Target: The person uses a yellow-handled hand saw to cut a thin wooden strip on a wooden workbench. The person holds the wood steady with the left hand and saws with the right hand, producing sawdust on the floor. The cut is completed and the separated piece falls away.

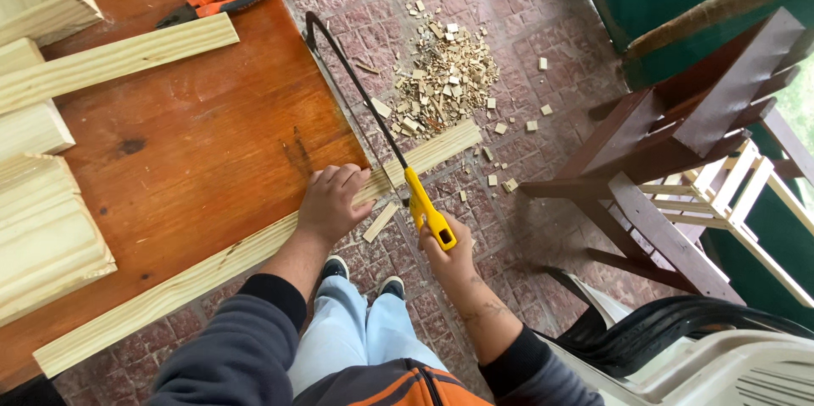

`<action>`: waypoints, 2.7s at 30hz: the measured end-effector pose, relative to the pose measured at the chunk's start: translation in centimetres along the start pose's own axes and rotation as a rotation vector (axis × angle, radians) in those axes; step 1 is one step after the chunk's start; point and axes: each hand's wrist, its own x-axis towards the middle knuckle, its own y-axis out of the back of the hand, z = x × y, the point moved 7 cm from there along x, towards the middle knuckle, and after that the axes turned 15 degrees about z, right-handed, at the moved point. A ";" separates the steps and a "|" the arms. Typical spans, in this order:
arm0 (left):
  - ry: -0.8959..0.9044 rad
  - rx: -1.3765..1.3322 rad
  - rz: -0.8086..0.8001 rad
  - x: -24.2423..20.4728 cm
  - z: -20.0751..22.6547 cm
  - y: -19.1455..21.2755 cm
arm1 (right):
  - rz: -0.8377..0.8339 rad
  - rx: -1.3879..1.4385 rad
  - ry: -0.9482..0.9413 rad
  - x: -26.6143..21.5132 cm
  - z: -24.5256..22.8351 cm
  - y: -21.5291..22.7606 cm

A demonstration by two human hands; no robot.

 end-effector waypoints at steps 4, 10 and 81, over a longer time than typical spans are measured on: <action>-0.017 0.000 0.021 0.8 0.5 1.0 | 0.007 -0.033 0.274 -2.4 0.2 1.4; 0.004 -0.034 -0.006 0.6 0.4 0.8 | -0.010 -0.044 0.448 -8.1 1.3 6.8; 0.274 0.245 0.011 -3.5 2.2 4.7 | -0.591 -0.005 0.325 -2.6 -1.8 2.3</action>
